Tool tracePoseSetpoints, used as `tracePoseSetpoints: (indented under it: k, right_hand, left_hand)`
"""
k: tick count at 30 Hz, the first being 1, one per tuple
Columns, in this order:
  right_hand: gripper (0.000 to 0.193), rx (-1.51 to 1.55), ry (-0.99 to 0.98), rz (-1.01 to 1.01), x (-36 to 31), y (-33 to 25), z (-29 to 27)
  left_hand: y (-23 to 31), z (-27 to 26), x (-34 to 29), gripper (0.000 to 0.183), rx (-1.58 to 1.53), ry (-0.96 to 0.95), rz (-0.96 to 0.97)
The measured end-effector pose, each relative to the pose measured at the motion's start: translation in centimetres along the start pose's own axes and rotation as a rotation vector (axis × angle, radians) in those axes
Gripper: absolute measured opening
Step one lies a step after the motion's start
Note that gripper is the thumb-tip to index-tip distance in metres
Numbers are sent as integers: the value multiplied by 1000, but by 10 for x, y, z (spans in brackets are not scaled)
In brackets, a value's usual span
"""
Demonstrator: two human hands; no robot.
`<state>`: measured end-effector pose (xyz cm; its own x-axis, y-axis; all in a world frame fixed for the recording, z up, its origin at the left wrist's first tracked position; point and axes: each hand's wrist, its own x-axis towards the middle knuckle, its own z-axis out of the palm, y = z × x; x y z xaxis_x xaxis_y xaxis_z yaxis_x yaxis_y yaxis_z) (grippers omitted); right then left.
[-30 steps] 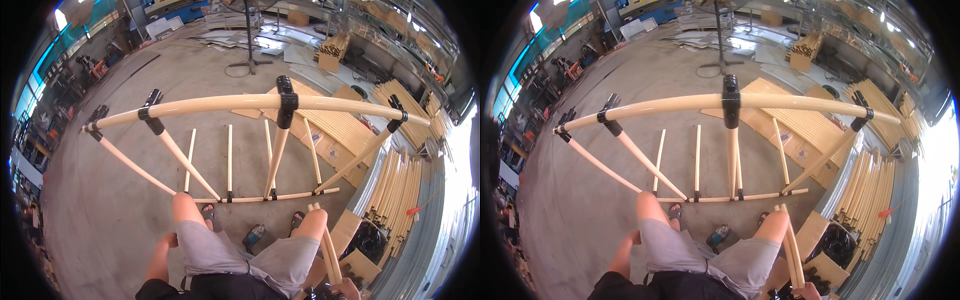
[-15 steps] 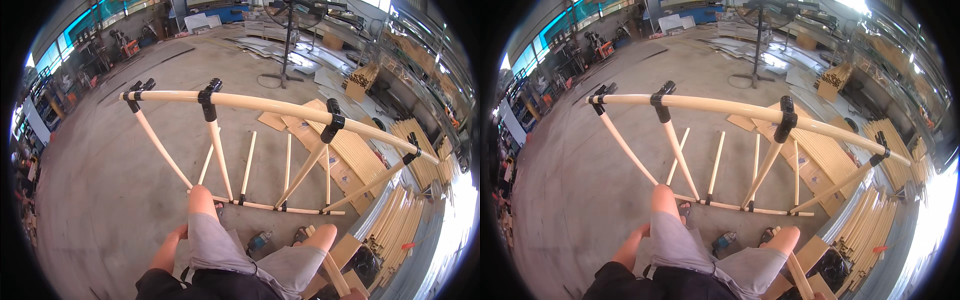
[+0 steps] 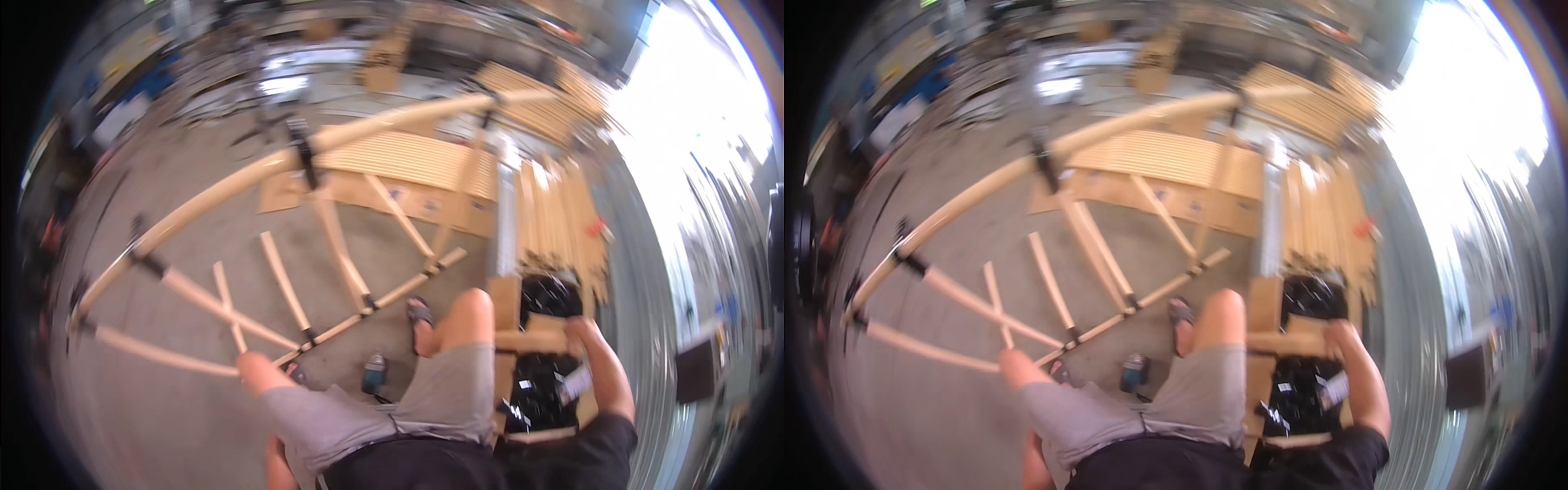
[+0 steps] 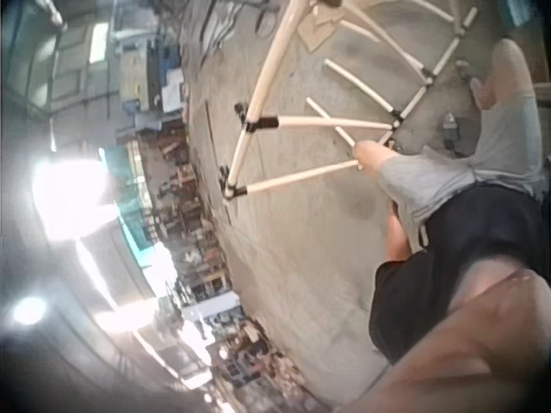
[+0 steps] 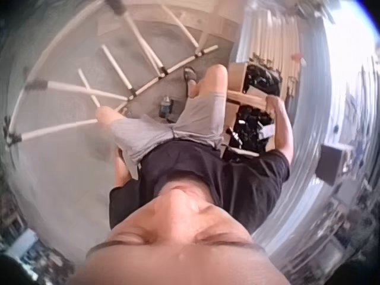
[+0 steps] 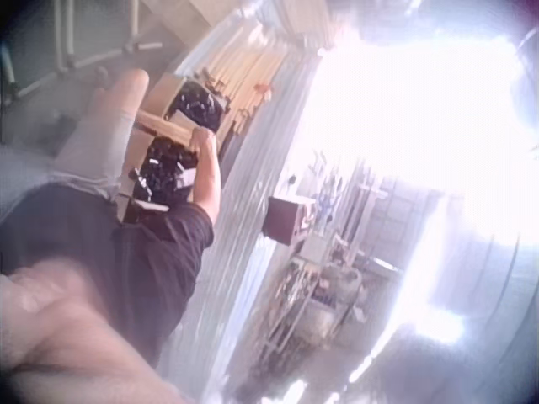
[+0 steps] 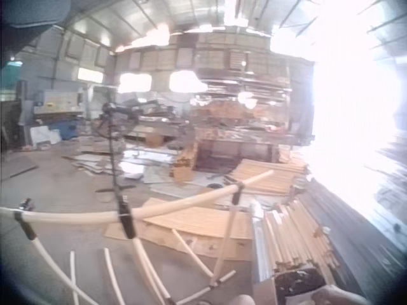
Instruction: The person assembles a wooden framework by inserting wooden poles into black plastic connectors and securing them using a power drill and screws.
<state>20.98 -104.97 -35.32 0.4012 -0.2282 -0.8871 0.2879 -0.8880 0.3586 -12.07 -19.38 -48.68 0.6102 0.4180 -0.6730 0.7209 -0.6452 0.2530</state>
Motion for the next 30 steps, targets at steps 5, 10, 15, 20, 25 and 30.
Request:
tracePoseSetpoints:
  k: [5, 10, 15, 20, 25, 30]
  right_hand:
    - [23, -68, 359, -90, -54, -57, -17]
    - [30, 91, 226, -104, -53, -53, -24]
    - [31, 656, 646, -276, -35, -49, -125]
    - [27, 969, 931, 310, 116, 11, -174]
    - [65, 1176, 881, 618, 264, 46, -179]
    - [77, 961, 938, 952, 342, 21, -202]
  left_hand:
    - [33, -32, 16, 38, 3, 42, -1]
    - [95, -57, 40, 38, 54, 40, 53]
    - [149, -75, 60, 38, 102, 71, 68]
    - [229, -92, 100, 38, 193, 50, 122]
    - [281, -103, 120, 38, 269, 48, 120]
    - [318, -112, 145, 38, 338, 39, 114]
